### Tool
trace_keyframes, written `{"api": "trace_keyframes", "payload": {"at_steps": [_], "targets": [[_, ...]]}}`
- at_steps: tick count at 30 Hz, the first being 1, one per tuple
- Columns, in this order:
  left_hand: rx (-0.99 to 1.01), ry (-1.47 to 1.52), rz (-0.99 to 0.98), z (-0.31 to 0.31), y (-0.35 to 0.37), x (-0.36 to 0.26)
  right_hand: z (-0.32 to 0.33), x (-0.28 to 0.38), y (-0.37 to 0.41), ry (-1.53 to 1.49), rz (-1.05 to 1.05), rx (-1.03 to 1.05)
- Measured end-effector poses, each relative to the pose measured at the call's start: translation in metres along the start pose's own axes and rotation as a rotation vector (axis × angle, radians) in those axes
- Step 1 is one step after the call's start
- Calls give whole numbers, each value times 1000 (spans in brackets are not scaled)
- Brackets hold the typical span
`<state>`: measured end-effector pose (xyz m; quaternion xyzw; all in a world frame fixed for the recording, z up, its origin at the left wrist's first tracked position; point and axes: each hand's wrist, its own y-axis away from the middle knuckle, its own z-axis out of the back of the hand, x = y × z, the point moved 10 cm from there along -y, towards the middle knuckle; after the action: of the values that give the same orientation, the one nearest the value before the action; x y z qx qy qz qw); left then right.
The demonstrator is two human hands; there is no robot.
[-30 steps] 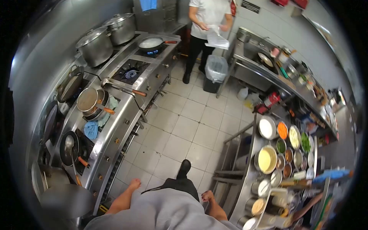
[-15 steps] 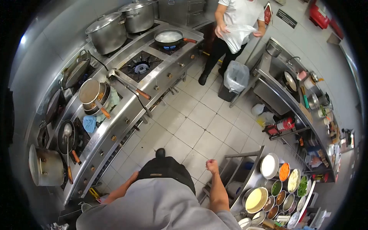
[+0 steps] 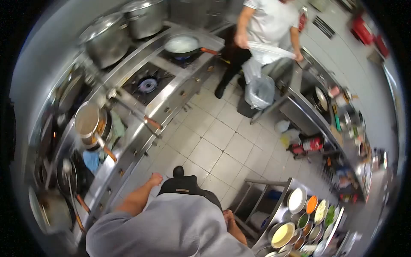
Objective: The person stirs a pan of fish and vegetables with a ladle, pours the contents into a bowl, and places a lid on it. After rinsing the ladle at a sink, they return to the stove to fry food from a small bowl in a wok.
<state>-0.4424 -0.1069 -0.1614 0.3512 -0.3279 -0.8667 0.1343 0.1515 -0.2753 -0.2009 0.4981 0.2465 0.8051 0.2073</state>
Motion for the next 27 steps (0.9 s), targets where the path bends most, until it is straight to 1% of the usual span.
{"api": "trace_keyframes", "payload": {"at_steps": [1,3,4,5,6,7,8,9,10,12,13,14,15,17,19,20,22,23,26,27], "targets": [[36,-22,50,10,-6,-27,-4,-42,-13,50,10,-67],[47,167,100,28,-11,-69,-11,-53,-13,363,-82,-2],[101,122,68,30,-22,-85,-16,-50,-13,503,-151,45],[137,120,16,31,-37,-95,-6,76,36,-26,-226,26],[171,126,-30,33,-48,-107,-28,87,14,381,263,97],[200,143,-69,33,-55,-117,-26,57,-6,280,-35,-16],[185,-58,-264,43,-63,-151,12,149,38,-21,-373,-260],[208,-139,-258,41,-74,-148,18,175,36,-31,-326,-341],[228,-217,-249,40,-86,-141,23,186,43,-33,-281,-418],[280,-329,-203,38,-97,-151,18,211,59,-222,-151,-419],[315,-367,-165,41,-95,-162,10,208,70,-262,-192,-360],[347,-409,-128,42,-91,-174,0,206,81,-306,-228,-302],[364,-353,-116,37,-88,-191,-9,198,91,-353,-259,-246],[400,-235,-87,15,-81,-219,-12,157,113,-468,-309,-298],[456,-211,-157,-16,-68,-253,-18,103,136,-556,-372,-357],[486,-200,-189,-34,-60,-266,-20,77,155,-488,-440,-410],[536,-270,-185,-76,-46,-280,-28,22,181,-339,-475,-438],[570,-322,-185,-101,-36,-285,-42,-6,198,-279,-508,-455],[618,-630,-643,-170,-2,-320,-75,-62,266,-559,-684,-648],[646,-665,-690,-184,6,-328,-87,-70,291,-637,-737,-724]]}}
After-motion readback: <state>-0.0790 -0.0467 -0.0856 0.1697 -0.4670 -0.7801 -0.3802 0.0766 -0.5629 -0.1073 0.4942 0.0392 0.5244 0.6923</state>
